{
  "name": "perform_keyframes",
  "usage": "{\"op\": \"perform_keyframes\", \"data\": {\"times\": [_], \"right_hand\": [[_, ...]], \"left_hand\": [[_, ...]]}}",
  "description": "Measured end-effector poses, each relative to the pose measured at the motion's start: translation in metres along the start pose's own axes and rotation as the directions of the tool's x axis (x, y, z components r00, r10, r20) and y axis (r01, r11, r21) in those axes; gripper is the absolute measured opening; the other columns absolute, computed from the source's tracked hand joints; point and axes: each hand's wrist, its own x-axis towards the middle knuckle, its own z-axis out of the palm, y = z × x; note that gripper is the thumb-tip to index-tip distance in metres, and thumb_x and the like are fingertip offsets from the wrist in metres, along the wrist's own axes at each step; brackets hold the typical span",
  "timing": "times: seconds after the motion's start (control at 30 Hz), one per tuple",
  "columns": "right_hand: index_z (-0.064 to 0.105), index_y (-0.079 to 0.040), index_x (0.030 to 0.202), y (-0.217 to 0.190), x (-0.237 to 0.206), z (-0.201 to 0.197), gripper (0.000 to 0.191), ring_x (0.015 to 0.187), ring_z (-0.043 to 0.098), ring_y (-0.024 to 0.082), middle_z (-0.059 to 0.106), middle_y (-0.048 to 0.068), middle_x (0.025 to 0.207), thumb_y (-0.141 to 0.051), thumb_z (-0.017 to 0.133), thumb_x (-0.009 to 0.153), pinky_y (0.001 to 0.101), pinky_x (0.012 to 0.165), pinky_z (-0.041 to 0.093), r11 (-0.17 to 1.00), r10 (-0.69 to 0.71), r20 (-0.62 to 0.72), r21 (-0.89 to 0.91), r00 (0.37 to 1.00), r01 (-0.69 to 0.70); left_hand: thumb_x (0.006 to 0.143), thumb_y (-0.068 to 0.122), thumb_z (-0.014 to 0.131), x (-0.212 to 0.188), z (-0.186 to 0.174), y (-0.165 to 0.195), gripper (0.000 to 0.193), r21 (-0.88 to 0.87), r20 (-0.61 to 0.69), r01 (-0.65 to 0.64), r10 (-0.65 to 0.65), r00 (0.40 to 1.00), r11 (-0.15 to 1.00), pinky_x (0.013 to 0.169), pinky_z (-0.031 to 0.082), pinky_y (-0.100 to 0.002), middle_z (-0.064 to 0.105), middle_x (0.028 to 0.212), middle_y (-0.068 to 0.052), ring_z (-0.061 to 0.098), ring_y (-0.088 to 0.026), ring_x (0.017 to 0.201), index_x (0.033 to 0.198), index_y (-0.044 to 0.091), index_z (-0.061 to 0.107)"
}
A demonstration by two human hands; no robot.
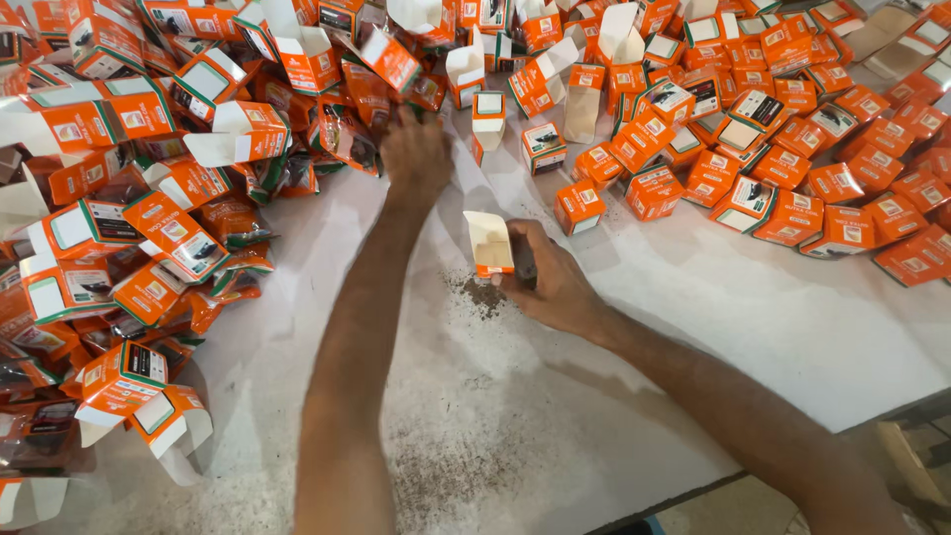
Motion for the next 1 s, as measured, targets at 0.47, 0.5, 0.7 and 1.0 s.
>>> {"op": "perform_keyframes", "data": {"times": [0.47,0.5,0.7,1.0], "right_hand": [[0.064,-0.003,0.117,-0.021,-0.018,0.024,0.054,0.091,0.073,0.012,0.076,0.006,0.101,-0.016,0.092,0.072,0.0308,0.084,0.060,0.981,0.061,0.159,0.170,0.985,-0.088],[0.065,-0.004,0.117,-0.023,-0.019,0.026,0.054,0.092,0.073,0.012,0.077,0.006,0.102,-0.016,0.091,0.072,0.0307,0.083,0.060,0.978,0.057,0.177,0.187,0.982,-0.090],[0.064,-0.002,0.115,-0.026,-0.023,0.029,0.042,0.094,0.074,0.014,0.076,0.008,0.103,-0.009,0.086,0.079,0.0321,0.085,0.061,0.988,-0.095,0.140,0.133,0.986,0.076],[0.061,-0.004,0.121,-0.027,-0.024,0.031,0.051,0.098,0.075,0.016,0.077,0.008,0.106,-0.012,0.088,0.079,0.0335,0.088,0.060,0.972,-0.124,0.165,0.220,0.979,0.086]], "left_hand": [[0.081,-0.009,0.077,-0.221,-0.131,0.005,0.044,-0.621,-0.439,-0.333,0.038,0.898,0.710,0.081,0.058,-0.034,0.062,0.124,-0.023,0.070,-0.031,0.099,0.121,-0.004,0.059],[0.080,-0.010,0.078,-0.225,-0.132,0.010,0.046,-0.575,-0.484,-0.416,0.117,0.867,0.704,0.085,0.059,-0.037,0.061,0.126,-0.023,0.069,-0.034,0.104,0.120,-0.002,0.058],[0.078,-0.001,0.081,-0.235,-0.112,0.015,0.060,-0.417,-0.358,-0.453,0.316,0.879,0.788,0.110,0.048,-0.055,0.062,0.132,-0.017,0.059,-0.042,0.128,0.133,-0.003,0.058],[0.082,0.027,0.077,-0.238,-0.110,0.015,0.047,-0.311,-0.180,-0.265,0.218,0.959,0.913,0.114,0.014,-0.073,0.027,0.155,-0.031,0.021,-0.056,0.144,0.126,0.013,0.070]]}}
